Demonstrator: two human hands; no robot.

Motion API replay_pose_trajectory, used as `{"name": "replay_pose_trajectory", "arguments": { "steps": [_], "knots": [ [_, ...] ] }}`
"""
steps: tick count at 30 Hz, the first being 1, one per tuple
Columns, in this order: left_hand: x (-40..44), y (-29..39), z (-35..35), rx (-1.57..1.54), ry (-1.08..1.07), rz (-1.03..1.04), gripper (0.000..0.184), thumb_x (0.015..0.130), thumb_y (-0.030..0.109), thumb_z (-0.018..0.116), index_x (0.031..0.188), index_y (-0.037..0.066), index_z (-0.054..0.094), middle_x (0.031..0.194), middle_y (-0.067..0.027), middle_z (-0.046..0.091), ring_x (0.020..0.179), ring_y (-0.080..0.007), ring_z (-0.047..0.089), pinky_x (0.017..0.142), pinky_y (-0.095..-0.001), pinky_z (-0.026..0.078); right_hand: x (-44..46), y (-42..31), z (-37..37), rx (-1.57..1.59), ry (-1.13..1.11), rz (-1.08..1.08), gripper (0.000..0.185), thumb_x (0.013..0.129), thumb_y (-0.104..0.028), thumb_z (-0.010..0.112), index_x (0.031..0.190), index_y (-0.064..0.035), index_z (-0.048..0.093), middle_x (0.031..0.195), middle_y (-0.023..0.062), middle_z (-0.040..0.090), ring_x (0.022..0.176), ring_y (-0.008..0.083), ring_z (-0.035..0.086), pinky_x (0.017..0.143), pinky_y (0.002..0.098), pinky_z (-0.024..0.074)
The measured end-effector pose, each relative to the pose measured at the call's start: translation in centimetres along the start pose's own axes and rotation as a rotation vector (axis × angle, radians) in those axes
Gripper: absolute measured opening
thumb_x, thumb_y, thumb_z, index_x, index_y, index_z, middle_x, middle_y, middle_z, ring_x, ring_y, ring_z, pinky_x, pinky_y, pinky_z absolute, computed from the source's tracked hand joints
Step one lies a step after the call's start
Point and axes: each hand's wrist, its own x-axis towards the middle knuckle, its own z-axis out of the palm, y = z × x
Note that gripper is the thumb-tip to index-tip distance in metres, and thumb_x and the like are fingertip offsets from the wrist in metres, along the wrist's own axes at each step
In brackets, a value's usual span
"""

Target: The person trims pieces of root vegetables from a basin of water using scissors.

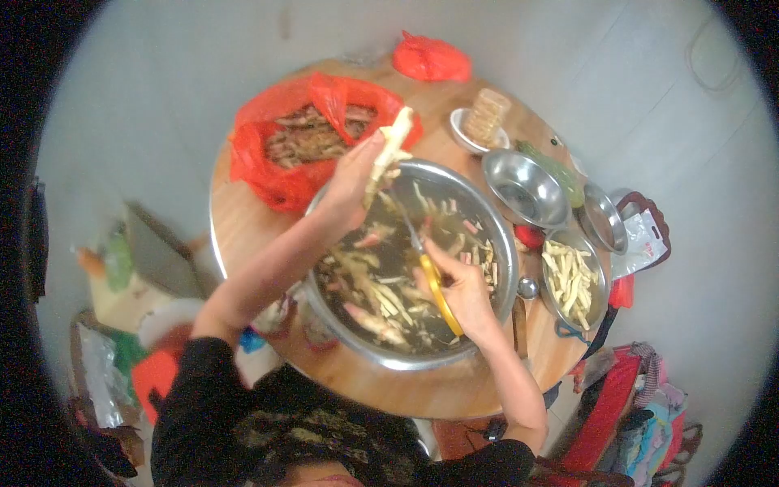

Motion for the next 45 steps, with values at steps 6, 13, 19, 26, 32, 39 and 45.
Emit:
{"name": "replay_pose_trajectory", "arguments": {
  "steps": [6, 13, 19, 26, 32, 39, 45],
  "knots": [
    [-0.4, 0.0, 0.3, -0.091, -0.012, -0.036, 0.037, 0.105, 0.036, 0.053, 0.123, 0.005, 0.063, 0.099, -0.0021, 0.068, 0.089, -0.0101, 0.062, 0.077, -0.0285, 0.052, 0.0, 0.4, -0.2, -0.02, 0.062, -0.099, 0.055, 0.087, -0.006, 0.077, 0.139, -0.0014, 0.057, 0.115, 0.0046, 0.071, 0.1, 0.0073, 0.061, 0.088, 0.0251, 0.0509],
    [1.3, -0.9, -0.8, -0.328, 0.001, -0.255, 0.037, 0.105, 0.039, 0.051, 0.119, 0.007, 0.061, 0.093, -0.0046, 0.067, 0.077, -0.0135, 0.062, 0.065, -0.0264, 0.051, -0.5, 1.0, 0.9, -0.05, 0.025, -0.254, 0.057, 0.088, -0.007, 0.076, 0.141, -0.0095, 0.057, 0.117, 0.0126, 0.073, 0.098, 0.0115, 0.066, 0.084, 0.0279, 0.0538],
    [1.7, -0.2, 1.8, -0.504, -0.091, -0.409, 0.032, 0.104, 0.036, 0.054, 0.113, 0.007, 0.061, 0.086, -0.0057, 0.066, 0.069, -0.0149, 0.062, 0.058, -0.0263, 0.051, 0.0, 1.4, 0.5, -0.432, 0.144, -0.55, 0.06, 0.083, 0.0, 0.074, 0.14, -0.0084, 0.058, 0.1, 0.0214, 0.07, 0.087, 0.0261, 0.071, 0.079, 0.0338, 0.054],
    [2.2, 0.8, 5.5, -0.53, -0.22, -0.422, 0.028, 0.101, 0.032, 0.058, 0.108, 0.006, 0.065, 0.081, -0.0038, 0.065, 0.064, -0.0128, 0.06, 0.053, -0.0255, 0.048, 0.0, -0.5, -3.6, -0.42, 0.26, -0.604, 0.063, 0.08, 0.003, 0.072, 0.14, -0.0094, 0.059, 0.093, 0.0178, 0.069, 0.079, 0.0308, 0.069, 0.075, 0.0375, 0.0541],
    [3.2, -1.9, 3.2, -0.415, -0.294, -0.517, 0.033, 0.101, 0.036, 0.058, 0.108, 0.005, 0.065, 0.081, -0.0034, 0.066, 0.057, -0.0109, 0.056, 0.045, -0.0217, 0.042, -1.3, 2.1, -3.4, -0.614, 0.143, -0.66, 0.077, 0.069, 0.006, 0.069, 0.142, -0.0126, 0.057, 0.086, 0.0164, 0.065, 0.071, 0.032, 0.066, 0.07, 0.0403, 0.0532],
    [1.3, -0.2, 4.8, -0.358, -0.182, -0.567, 0.033, 0.101, 0.038, 0.058, 0.102, 0.006, 0.064, 0.081, -0.0041, 0.065, 0.06, -0.0105, 0.056, 0.048, -0.022, 0.043, -0.3, 0.9, -4.3, -0.756, 0.178, -0.597, 0.078, 0.071, 0.006, 0.069, 0.146, -0.0113, 0.053, 0.083, 0.0138, 0.063, 0.067, 0.0268, 0.064, 0.061, 0.0379, 0.0543],
    [1.9, -0.7, 3.5, -0.52, -0.33, -0.582, 0.029, 0.1, 0.034, 0.062, 0.098, 0.005, 0.062, 0.08, -0.004, 0.062, 0.063, -0.0111, 0.055, 0.052, -0.0234, 0.046, -0.8, 3.0, -1.8, -0.404, -0.031, -0.57, 0.075, 0.076, 0.008, 0.07, 0.146, -0.0124, 0.052, 0.084, 0.0167, 0.063, 0.071, 0.0316, 0.066, 0.079, 0.0393, 0.0552]
  ]
}}
